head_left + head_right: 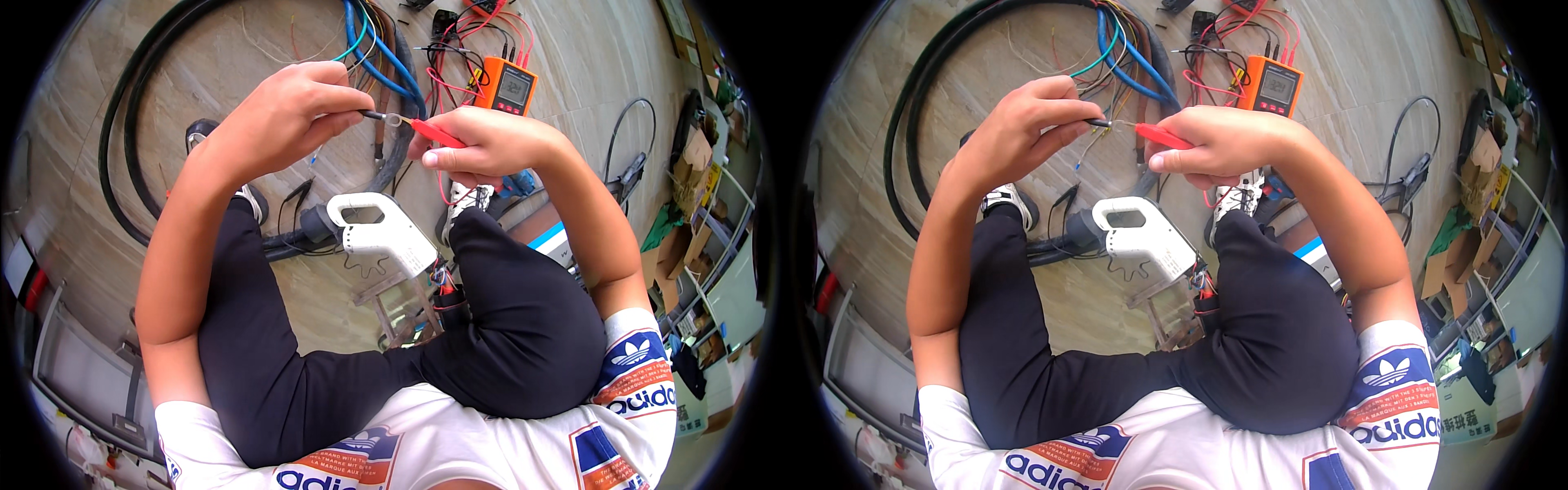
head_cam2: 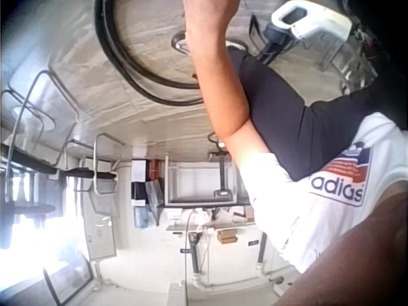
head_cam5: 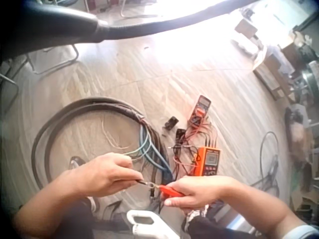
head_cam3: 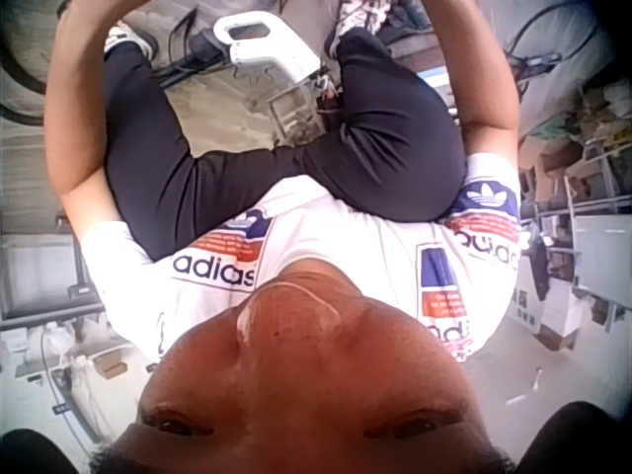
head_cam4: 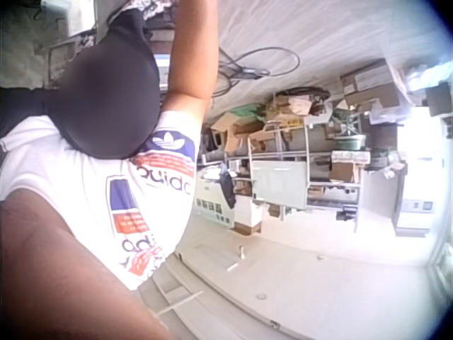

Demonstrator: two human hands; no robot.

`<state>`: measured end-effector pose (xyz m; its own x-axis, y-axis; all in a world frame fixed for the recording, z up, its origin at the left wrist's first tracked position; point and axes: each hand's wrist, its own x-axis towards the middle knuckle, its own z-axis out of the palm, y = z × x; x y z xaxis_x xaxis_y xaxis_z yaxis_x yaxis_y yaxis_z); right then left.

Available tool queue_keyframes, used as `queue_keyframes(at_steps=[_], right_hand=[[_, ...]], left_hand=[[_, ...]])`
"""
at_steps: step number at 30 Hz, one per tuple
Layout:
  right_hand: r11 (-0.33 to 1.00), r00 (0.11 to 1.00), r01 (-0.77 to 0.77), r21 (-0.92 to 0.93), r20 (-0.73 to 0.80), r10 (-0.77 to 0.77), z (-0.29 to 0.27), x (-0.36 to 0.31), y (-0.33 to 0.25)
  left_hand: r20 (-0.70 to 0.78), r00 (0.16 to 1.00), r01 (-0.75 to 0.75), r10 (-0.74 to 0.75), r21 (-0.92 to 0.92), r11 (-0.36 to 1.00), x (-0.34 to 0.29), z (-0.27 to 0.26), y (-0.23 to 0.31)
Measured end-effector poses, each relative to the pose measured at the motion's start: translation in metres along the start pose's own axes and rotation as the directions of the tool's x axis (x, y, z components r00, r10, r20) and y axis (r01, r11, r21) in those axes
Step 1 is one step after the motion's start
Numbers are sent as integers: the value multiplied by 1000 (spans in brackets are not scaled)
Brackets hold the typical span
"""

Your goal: The person works on a charging connector, using pliers to trim wires, checking connections with a multimeter, and using a screwdriver on internal components.

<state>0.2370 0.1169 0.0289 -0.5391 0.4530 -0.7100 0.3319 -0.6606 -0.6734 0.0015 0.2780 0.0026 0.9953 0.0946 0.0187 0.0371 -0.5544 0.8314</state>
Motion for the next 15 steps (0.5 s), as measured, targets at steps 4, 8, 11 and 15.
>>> queue_keyframes(at_steps=[4, 8, 11, 15], right_hand=[[999, 999, -43, 29, 10, 43, 2, -2, -1], [996, 996, -78, 54, 36, 76, 3, -3, 3], [996, 996, -76, 55, 44, 74, 2, -2, 5], [922, 939, 245, -299, -165, -302, 6, 14, 25]], left_hand=[[7, 1000, -9, 9, 2, 1000, 0, 2, 1], [25, 1000, 5, -5, -6, 1000, -1, 7, 3], [46, 999, 23, -22, -8, 1000, -3, 10, 2], [16, 1000, -3, 1, 105, 994, -5, 8, 2]])
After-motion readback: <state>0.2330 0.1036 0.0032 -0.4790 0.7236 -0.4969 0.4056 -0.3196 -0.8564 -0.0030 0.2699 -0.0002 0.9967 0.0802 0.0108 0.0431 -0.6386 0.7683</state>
